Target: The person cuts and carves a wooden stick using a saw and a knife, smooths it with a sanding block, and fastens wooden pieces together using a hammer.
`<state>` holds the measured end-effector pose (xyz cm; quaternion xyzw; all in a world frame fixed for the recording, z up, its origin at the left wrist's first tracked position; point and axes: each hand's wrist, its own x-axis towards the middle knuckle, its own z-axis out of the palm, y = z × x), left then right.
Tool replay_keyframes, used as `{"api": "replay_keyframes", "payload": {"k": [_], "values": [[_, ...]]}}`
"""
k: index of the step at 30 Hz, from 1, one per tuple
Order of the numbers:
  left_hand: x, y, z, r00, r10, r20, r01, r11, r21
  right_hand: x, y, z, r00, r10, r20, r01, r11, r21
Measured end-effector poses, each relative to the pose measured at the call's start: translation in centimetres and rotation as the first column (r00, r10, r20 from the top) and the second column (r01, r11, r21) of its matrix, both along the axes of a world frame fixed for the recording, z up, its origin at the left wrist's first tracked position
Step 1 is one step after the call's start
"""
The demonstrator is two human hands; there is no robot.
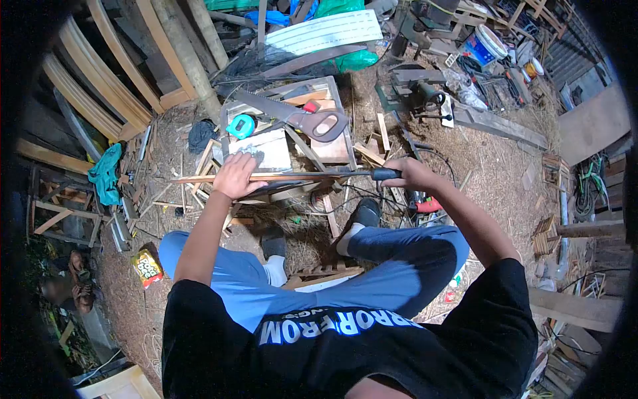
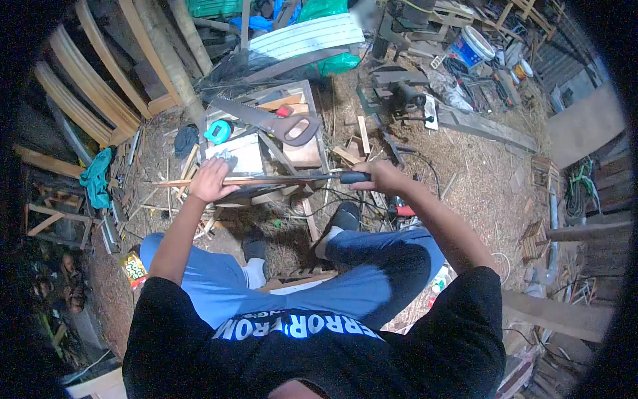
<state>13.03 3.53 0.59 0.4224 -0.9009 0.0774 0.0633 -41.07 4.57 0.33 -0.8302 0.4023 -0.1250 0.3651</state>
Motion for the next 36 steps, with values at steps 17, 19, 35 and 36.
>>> {"api": "replay_keyframes", "payload": {"k": [17, 19, 35, 36], "values": [[-0.7, -0.1, 0.9, 0.995, 0.053, 0.08, -0.059, 0.995, 0.074, 3.0, -0.8, -6.2, 0.973, 0.003, -0.23, 0.012, 0.998, 0.061], [-0.6, 0.1, 0.6, 0.995, 0.051, 0.083, -0.055, 0.997, 0.054, 3.1, -0.9, -7.2, 0.97, 0.019, -0.241, -0.011, 0.999, 0.032], [3.6, -0.9, 2.1, 0.999, -0.003, 0.037, 0.006, 0.997, -0.082, 6.7, 0.1, -2.5, 0.984, -0.03, -0.173, 0.022, 0.999, -0.048], [4.4, -1.4, 2.7, 1.0, -0.021, 0.009, 0.022, 0.99, -0.141, 7.7, -0.1, -2.5, 0.99, -0.026, -0.135, 0.019, 0.998, -0.052]]}}
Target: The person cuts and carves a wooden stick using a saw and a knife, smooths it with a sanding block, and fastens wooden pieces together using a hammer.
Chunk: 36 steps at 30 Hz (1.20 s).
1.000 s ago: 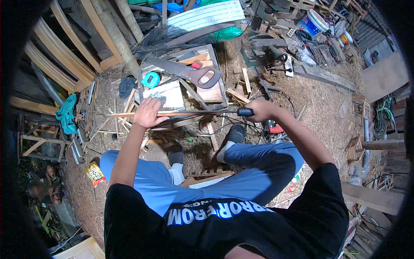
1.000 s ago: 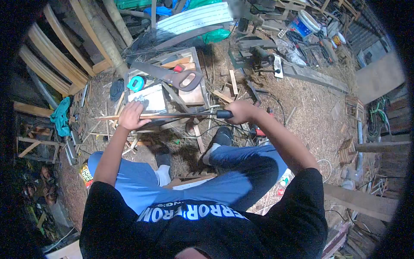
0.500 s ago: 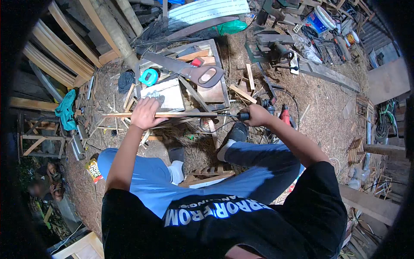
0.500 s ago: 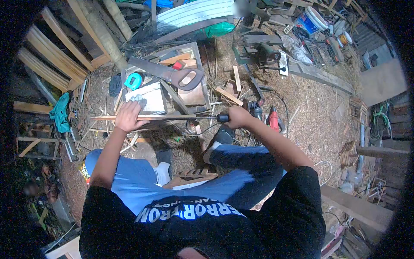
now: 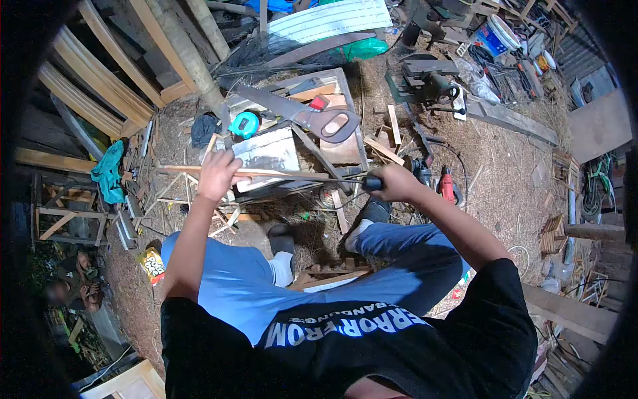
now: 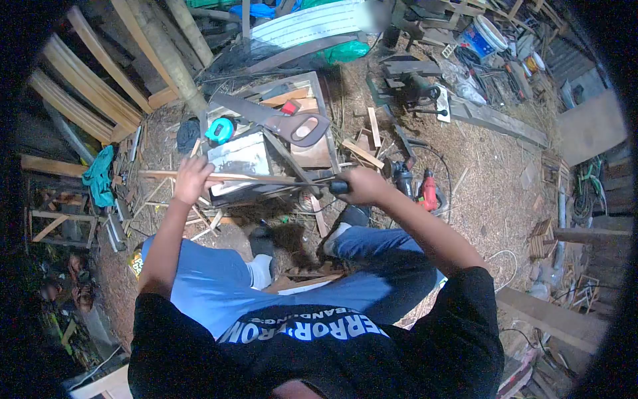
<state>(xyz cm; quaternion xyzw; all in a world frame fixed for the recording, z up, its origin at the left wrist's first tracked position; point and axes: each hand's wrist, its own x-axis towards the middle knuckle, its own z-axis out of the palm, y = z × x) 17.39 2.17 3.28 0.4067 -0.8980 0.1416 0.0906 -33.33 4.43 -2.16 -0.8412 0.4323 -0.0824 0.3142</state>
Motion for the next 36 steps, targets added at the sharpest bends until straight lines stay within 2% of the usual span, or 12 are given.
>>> {"api": "replay_keyframes", "payload": {"k": [3, 4, 8, 12, 15, 16, 20, 23, 27, 29, 32, 36], "values": [[2.6, -0.7, -0.5, 0.996, 0.088, -0.019, -0.088, 0.995, 0.037, 3.5, 0.2, 3.5, 0.999, 0.017, -0.027, -0.019, 0.997, -0.068], [3.2, -0.7, -0.9, 0.995, 0.103, -0.007, -0.102, 0.993, 0.058, 4.1, -0.2, 2.9, 0.999, 0.03, -0.028, -0.031, 0.997, -0.068], [4.5, -0.2, -2.8, 0.966, 0.234, -0.108, -0.203, 0.949, 0.241, 4.8, -0.8, 2.1, 0.997, 0.054, 0.063, -0.058, 0.997, 0.058], [2.6, 0.1, -1.5, 0.957, 0.165, -0.239, -0.11, 0.967, 0.228, 4.4, -1.0, 1.6, 0.991, 0.128, 0.023, -0.13, 0.98, 0.148], [0.7, 0.1, -1.0, 0.962, 0.102, -0.254, -0.053, 0.98, 0.192, 4.7, -1.0, 1.9, 0.985, 0.166, 0.037, -0.17, 0.945, 0.28], [0.3, -0.1, -1.2, 0.957, 0.049, -0.285, -0.002, 0.987, 0.164, 5.2, -0.4, 1.5, 0.971, 0.113, 0.211, -0.156, 0.967, 0.199], [-0.1, -0.1, -1.5, 0.964, 0.112, -0.239, -0.061, 0.975, 0.213, 6.1, -0.8, 1.5, 0.994, 0.028, -0.107, 0.01, 0.942, 0.335], [-0.5, -0.2, -1.2, 0.96, 0.135, -0.246, -0.078, 0.97, 0.231, 7.1, -0.3, 1.5, 0.98, -0.035, -0.195, 0.094, 0.95, 0.299], [-0.6, -0.3, -1.4, 0.952, 0.116, -0.283, -0.057, 0.976, 0.209, 6.4, -0.3, -1.0, 0.957, -0.006, -0.29, 0.093, 0.954, 0.286], [-0.9, -0.5, -1.4, 0.951, 0.122, -0.285, -0.063, 0.976, 0.207, 7.1, -0.1, 0.4, 0.929, -0.02, -0.369, 0.123, 0.958, 0.259], [-1.0, -0.3, -1.3, 0.946, 0.156, -0.284, -0.091, 0.969, 0.229, 7.8, -0.1, 2.3, 0.917, -0.042, -0.397, 0.188, 0.922, 0.337], [-0.9, -0.2, -1.5, 0.94, 0.197, -0.277, -0.118, 0.954, 0.277, 8.3, 0.3, 3.6, 0.91, -0.089, -0.405, 0.229, 0.922, 0.311]]}}
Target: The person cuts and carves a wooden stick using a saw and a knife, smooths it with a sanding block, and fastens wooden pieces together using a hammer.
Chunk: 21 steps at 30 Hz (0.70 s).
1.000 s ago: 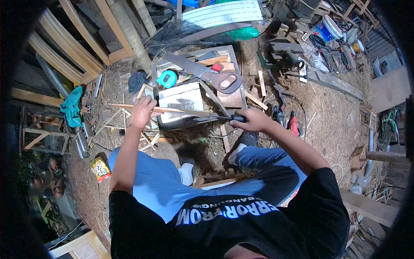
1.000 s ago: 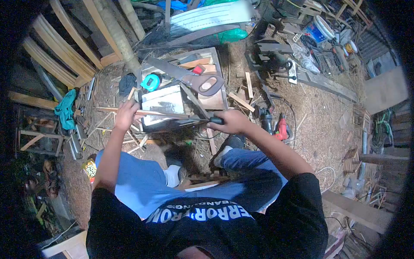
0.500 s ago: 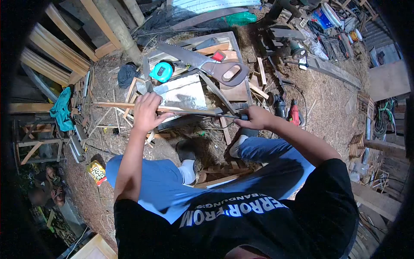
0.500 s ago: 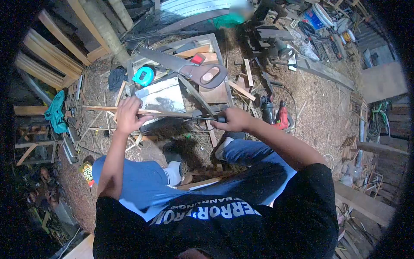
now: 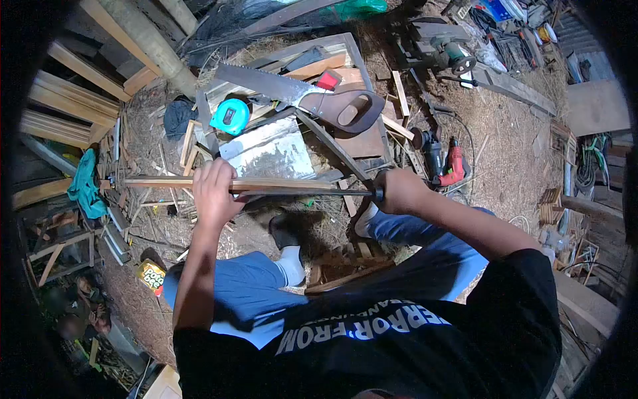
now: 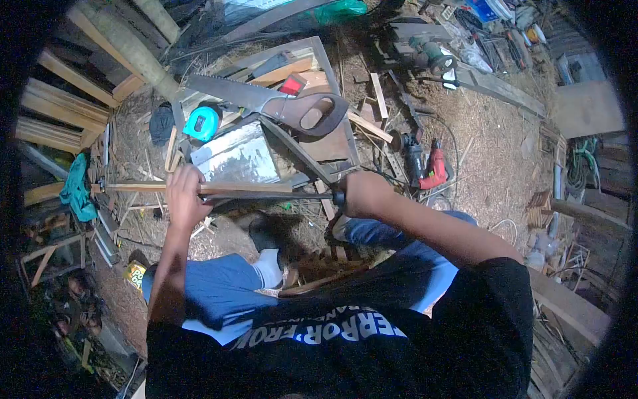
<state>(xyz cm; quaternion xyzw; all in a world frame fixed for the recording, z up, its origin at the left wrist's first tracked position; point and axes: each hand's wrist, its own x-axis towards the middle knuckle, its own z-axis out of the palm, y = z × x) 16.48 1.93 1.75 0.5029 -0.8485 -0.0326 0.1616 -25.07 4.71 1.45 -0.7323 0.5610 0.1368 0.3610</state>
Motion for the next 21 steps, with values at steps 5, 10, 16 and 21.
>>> {"api": "replay_keyframes", "payload": {"k": [5, 10, 16, 21], "values": [[0.1, -0.1, -0.2, 1.0, -0.014, 0.014, 0.014, 1.0, -0.012, -0.1, 1.0, -1.3, 0.999, 0.014, -0.045, -0.015, 1.0, -0.016], [0.5, -0.1, -0.6, 0.999, -0.021, 0.026, 0.021, 1.0, -0.003, 0.1, 1.4, -1.6, 0.997, -0.055, -0.046, 0.053, 0.998, -0.039], [0.5, -0.1, -0.5, 1.0, -0.025, 0.02, 0.025, 0.999, -0.029, -0.2, 2.1, -2.7, 0.997, -0.043, -0.07, 0.035, 0.994, -0.107], [0.4, 0.0, -0.4, 0.999, -0.019, 0.028, 0.02, 0.999, -0.026, 0.3, 2.3, -1.7, 0.995, -0.082, -0.061, 0.075, 0.99, -0.119]]}}
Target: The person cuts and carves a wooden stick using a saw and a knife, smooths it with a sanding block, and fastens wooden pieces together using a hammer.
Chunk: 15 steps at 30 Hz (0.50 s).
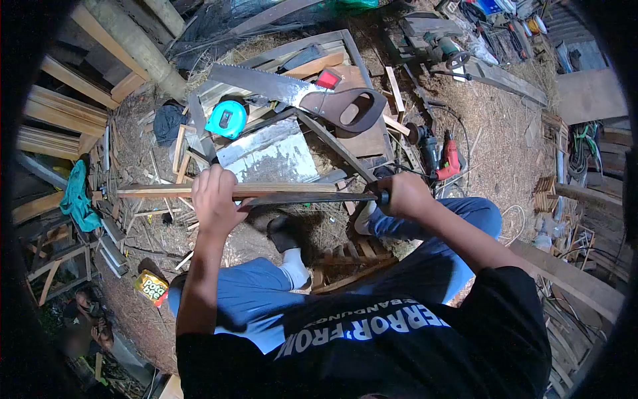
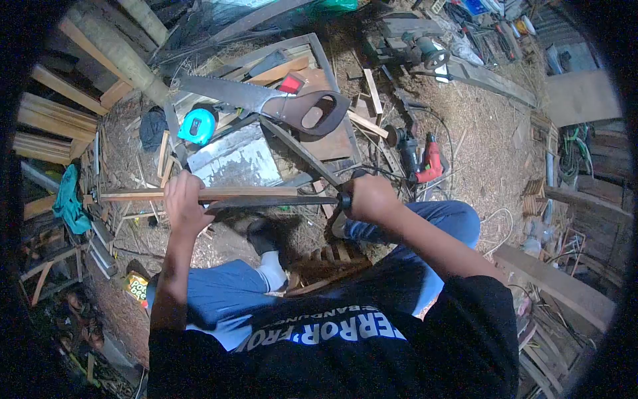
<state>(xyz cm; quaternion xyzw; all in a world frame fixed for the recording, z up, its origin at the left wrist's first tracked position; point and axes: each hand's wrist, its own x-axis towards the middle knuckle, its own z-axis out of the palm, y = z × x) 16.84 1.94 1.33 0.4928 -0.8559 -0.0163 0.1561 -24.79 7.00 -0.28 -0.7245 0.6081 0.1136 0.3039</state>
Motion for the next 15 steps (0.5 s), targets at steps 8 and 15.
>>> {"api": "replay_keyframes", "payload": {"k": [8, 15], "values": [[-0.2, -0.3, 0.0, 1.0, 0.007, -0.011, -0.007, 1.0, -0.013, 0.3, 1.0, -0.4, 0.998, -0.057, 0.013, 0.056, 0.998, 0.031], [-0.3, -0.9, -0.1, 1.0, -0.015, -0.019, 0.014, 1.0, -0.025, 0.1, -0.2, 0.9, 0.996, -0.034, 0.086, 0.025, 0.995, 0.096]]}}
